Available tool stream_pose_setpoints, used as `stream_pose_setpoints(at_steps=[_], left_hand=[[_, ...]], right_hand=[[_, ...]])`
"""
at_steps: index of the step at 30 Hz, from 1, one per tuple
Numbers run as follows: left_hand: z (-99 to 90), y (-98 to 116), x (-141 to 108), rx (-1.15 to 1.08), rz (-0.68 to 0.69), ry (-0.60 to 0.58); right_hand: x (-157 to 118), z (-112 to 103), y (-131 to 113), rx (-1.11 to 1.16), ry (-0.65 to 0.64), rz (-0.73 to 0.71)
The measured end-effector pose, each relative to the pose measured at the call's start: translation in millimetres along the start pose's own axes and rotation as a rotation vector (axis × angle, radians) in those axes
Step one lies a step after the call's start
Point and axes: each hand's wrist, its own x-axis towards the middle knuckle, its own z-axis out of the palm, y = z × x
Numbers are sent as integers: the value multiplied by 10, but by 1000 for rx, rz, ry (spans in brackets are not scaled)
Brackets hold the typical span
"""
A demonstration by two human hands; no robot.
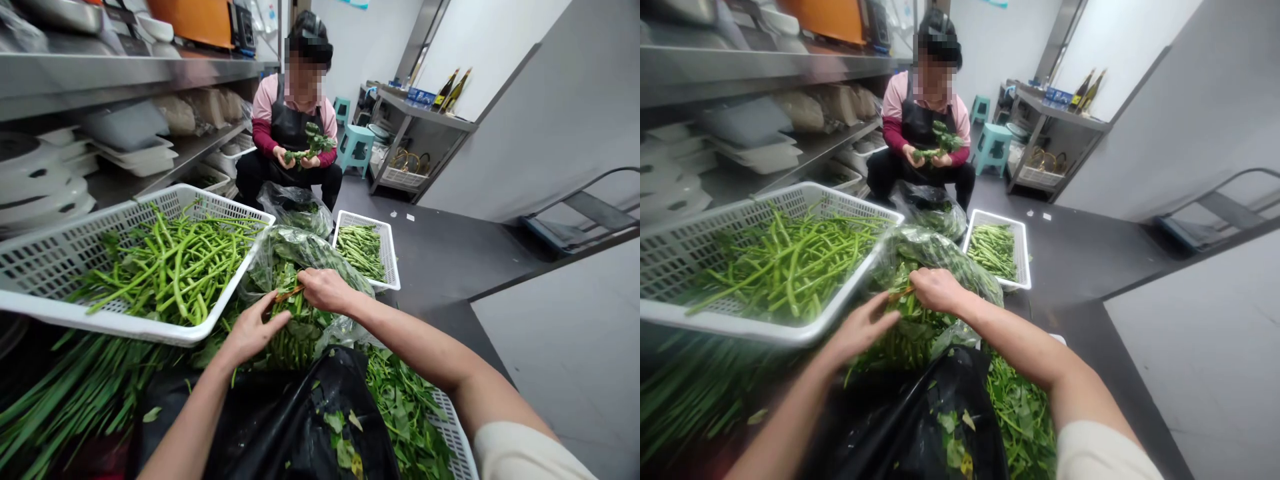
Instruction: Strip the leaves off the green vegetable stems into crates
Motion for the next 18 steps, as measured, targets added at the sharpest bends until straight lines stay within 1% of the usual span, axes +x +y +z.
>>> stream_pose_setpoints(at_steps=[2, 4, 7, 11, 13, 15, 18], left_hand=[[-145, -15, 73, -22, 90, -36], [-239, -32, 131, -14, 148, -42], [-294, -43, 177, 46, 268, -63], [-321, 5, 208, 218, 448, -156], [-324, 36, 226, 311, 480, -210], [-318, 47, 243, 378, 482, -247], [-309, 19, 256, 414, 478, -266]], right_hand=[[-57, 26, 12, 3, 33, -13], [-97, 51, 33, 12, 36, -40], [-123, 65, 62, 21, 45, -86], [-154, 34, 53, 15, 51, -151], [-182, 17, 40, 17, 51, -169], [-220, 15, 43, 38, 54, -182], [-300, 73, 101, 148, 100, -203]])
